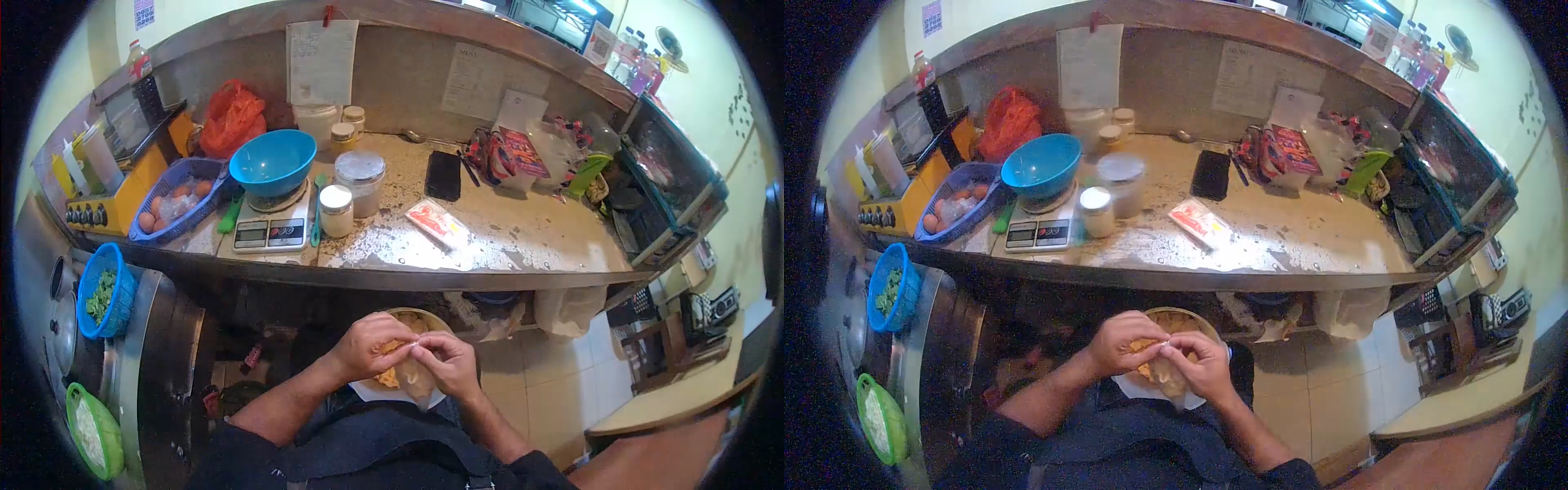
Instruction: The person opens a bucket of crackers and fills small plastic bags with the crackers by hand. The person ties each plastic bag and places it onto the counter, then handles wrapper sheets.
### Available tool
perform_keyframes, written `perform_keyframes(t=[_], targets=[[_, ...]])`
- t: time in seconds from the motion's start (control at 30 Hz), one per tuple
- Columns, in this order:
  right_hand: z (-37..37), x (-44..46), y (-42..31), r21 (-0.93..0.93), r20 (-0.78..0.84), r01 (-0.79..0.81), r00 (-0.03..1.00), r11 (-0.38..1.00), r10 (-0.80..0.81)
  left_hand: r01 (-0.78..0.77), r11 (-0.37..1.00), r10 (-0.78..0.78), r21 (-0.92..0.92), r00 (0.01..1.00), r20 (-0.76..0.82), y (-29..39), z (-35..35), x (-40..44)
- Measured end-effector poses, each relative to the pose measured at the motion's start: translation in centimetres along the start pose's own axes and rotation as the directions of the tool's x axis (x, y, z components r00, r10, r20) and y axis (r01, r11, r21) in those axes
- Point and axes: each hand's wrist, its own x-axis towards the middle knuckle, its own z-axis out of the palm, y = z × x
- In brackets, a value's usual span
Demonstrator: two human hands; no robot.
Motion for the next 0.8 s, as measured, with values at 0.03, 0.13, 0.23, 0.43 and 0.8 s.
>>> perform_keyframes(t=[0.03,0.13,0.23,0.43,0.8], targets=[[0.3,-0.2,-0.6,0.135,0.007,-0.112,0.994,0.984,0.113,-0.013,1.0,0.013,0.008,1.0,-0.006,0.0,-0.1,0.2],[0.9,-0.4,-1.8,-0.039,-0.039,-0.055,0.998,0.998,0.054,0.001,0.999,0.0,0.035,1.0,-0.024,0.1,0.0,0.1],[0.2,0.2,-0.8,-0.425,0.054,0.291,0.953,0.857,-0.297,0.195,0.977,-0.195,0.09,0.981,-0.009,-0.1,0.8,-0.5],[-0.7,1.9,0.1,-0.641,0.385,0.611,0.78,0.465,-0.493,0.693,0.539,-0.725,-0.478,0.671,0.156,-2.8,3.6,-3.2],[1.8,-1.2,2.4,-0.557,0.09,0.37,0.917,0.743,-0.389,0.406,-0.099,-0.856,-0.908,0.43,0.286,-0.7,6.3,-3.2]])
